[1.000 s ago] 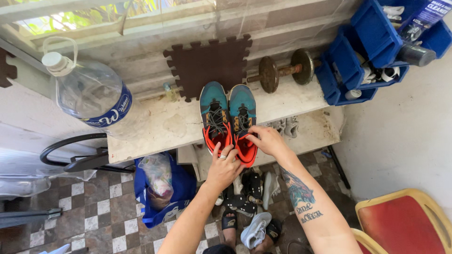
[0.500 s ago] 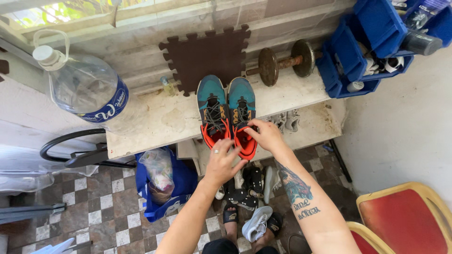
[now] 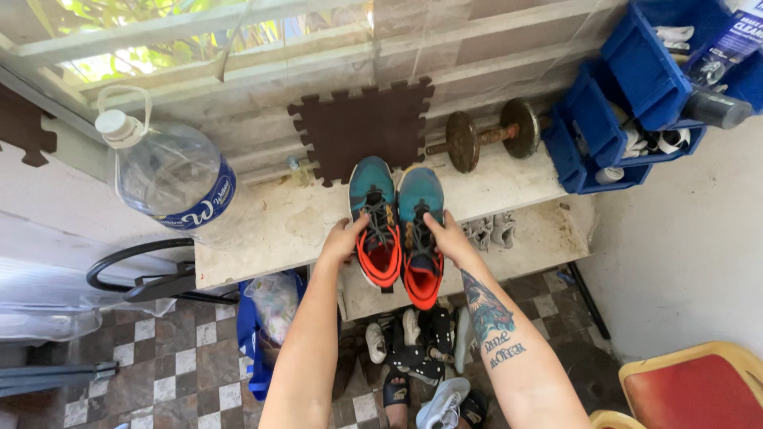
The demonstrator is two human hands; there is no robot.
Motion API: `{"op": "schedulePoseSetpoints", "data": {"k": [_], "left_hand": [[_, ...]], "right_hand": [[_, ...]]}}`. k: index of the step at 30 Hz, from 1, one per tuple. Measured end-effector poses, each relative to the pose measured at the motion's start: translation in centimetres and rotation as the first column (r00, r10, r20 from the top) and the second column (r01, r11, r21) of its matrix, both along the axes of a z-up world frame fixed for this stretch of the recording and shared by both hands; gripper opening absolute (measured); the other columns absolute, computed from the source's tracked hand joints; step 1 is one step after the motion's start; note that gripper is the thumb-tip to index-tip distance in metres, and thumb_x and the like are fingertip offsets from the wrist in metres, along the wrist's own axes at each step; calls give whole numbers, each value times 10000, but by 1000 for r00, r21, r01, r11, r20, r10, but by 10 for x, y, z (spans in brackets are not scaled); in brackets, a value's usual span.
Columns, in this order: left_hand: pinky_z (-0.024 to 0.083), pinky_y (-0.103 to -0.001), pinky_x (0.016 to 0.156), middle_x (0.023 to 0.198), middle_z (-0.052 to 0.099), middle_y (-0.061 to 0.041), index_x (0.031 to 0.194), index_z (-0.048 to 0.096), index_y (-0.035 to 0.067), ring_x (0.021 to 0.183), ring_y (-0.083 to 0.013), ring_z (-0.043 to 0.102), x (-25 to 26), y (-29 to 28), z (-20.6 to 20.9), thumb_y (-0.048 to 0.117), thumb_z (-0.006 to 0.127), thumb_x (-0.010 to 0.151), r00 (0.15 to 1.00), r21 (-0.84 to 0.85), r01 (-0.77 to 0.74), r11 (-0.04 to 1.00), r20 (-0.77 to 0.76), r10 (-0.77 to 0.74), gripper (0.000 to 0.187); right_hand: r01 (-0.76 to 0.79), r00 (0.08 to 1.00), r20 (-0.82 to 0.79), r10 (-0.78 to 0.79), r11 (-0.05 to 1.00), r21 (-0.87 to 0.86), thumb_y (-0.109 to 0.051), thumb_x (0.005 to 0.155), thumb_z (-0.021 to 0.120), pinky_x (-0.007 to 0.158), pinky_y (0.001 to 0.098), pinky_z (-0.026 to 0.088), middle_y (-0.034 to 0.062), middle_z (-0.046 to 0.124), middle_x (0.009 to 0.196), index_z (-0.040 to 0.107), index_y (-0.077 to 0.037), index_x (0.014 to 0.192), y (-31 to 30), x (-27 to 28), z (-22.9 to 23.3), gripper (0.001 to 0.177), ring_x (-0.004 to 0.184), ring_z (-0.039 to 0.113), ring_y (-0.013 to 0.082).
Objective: The person organizes a shoe rack by removing various pairs of shoes, including sandals, sneakers, and slippers, and placing them on the floor. They then use a broom to sweep the empty shelf before returning the shoes to the rack in a more orderly arrangement.
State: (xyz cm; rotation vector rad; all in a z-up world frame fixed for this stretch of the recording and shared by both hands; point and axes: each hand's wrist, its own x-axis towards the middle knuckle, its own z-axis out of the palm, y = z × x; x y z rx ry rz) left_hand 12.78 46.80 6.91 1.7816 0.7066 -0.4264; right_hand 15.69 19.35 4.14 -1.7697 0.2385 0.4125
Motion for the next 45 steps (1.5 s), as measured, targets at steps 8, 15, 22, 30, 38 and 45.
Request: {"op": "schedulePoseSetpoints", "data": {"k": [8, 15, 22, 30, 38, 45], "left_hand": [[627, -413, 693, 1141, 711, -147, 1417, 482, 31, 847, -257, 737, -20, -13, -16, 251, 823, 732, 983, -277, 169, 946, 119, -141, 796], [616, -394, 791, 1258, 659, -135, 1476, 354, 86, 1095, -249, 679, -27, -124, -3, 207, 874, 673, 909, -239, 382, 892, 271, -317, 964], [603, -403, 835, 1431, 565, -119, 1517, 358, 120, 1153, -237, 645, -13, -275, -6, 263, 864, 690, 814, -271, 570, 776, 318, -487, 981], [459, -437, 966, 1538, 502, -85, 1497, 473, 136, 1226, -217, 582, 8, -426, -35, 719, 508, 833, 909, -836, 345, 427, 183, -375, 885], [502, -443, 1087, 1508, 525, -178, 1571, 309, 99, 1304, -309, 600, 40, -588, -73, 192, 688, 810, 840, -853, 411, 322, 217, -498, 855], [547, -445, 993, 1492, 540, -182, 1635, 232, 186, 1259, -346, 610, 32, -664, -99, 10, 630, 839, 895, -745, 359, 562, 103, -435, 907]], "right_hand": [[-29, 999, 42, 28, 999, 25, -448, 864, 738, 520, 283, 495, 62, 700, 985, 479, -80, 1443, -34, -25, -12, 733, 625, 606, 138], [159, 984, -120, -128, 939, 305, -313, 858, 572, 769, 346, 502, 16, 641, 1231, 374, -258, 1555, -167, -82, 6, 726, 875, 663, 155], [360, 926, -71, -371, 813, 458, -500, 954, 431, 827, 394, 474, 51, 592, 1331, 425, -231, 1539, -293, -140, 52, 643, 934, 624, 207], [584, 758, 28, -652, 697, 416, -437, 977, 530, 998, 428, 500, 133, 563, 1328, 453, -107, 1420, -427, -169, 50, 558, 1193, 588, 247], [643, 620, 264, -739, 671, 370, 57, 802, 623, 1064, 357, 463, 111, 429, 1533, 280, -81, 1514, -537, -175, -35, 802, 1369, 470, 231], [640, 681, 97, -726, 654, 403, 67, 786, 587, 1064, 333, 446, 132, 540, 1489, 442, -125, 1558, -611, -144, -32, 808, 1311, 549, 238]]}}
